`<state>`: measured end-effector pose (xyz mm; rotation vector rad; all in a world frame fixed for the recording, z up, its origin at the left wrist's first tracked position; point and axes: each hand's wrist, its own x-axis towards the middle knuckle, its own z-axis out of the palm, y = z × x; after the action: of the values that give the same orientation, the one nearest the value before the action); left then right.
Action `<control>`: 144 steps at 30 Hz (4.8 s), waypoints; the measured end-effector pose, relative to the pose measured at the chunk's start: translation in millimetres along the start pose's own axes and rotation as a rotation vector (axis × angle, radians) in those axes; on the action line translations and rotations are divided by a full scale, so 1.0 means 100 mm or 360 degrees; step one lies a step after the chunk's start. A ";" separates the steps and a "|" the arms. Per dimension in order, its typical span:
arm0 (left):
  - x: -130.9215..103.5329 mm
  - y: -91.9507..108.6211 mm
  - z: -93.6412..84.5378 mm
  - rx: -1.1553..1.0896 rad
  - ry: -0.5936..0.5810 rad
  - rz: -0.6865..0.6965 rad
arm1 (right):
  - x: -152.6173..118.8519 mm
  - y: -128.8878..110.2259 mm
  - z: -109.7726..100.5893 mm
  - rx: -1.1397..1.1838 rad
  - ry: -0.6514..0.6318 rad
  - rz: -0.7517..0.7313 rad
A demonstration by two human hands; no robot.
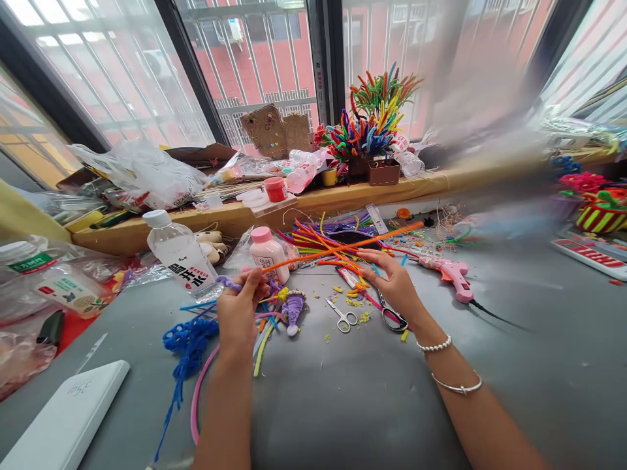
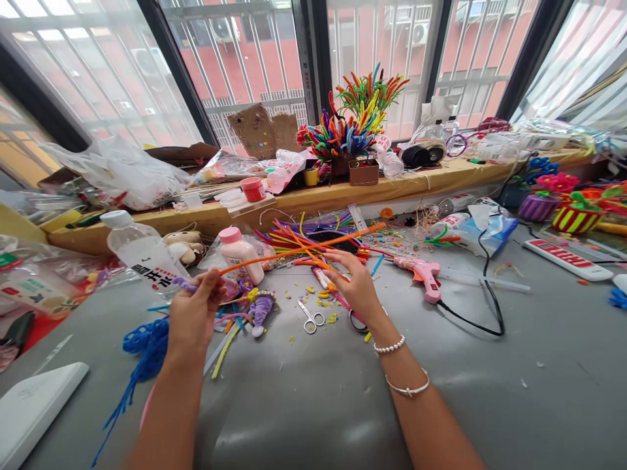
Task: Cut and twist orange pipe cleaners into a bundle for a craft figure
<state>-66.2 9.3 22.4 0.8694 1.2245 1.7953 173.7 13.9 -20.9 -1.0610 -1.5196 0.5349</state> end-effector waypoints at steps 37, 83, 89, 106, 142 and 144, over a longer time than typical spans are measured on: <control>-0.19 -0.12 0.14 0.0578 -0.0758 -0.0021 | -0.09 -0.10 0.15 -0.0270 -0.0180 -0.0149; -0.14 -0.11 0.12 0.0292 -0.0348 -0.0078 | -0.09 -0.09 0.18 0.0232 -0.0237 0.0236; -0.08 -0.11 0.06 0.0350 -0.0323 -0.0064 | -0.06 -0.10 0.13 0.0417 -0.0130 0.0360; -0.11 -0.09 0.06 0.0473 -0.0502 0.0075 | -0.08 -0.05 0.12 0.0139 -0.0196 0.0006; -0.09 -0.09 0.04 0.0357 -0.0351 0.0017 | -0.12 -0.02 0.14 -0.0440 -0.0539 -0.0341; -0.08 -0.09 0.03 0.0350 -0.0353 -0.0001 | -0.12 -0.04 0.14 -0.0449 -0.0536 -0.0333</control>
<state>-57.6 5.5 14.0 1.1589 1.2901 1.5354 158.9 4.8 -27.9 -1.0427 -2.0232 0.3713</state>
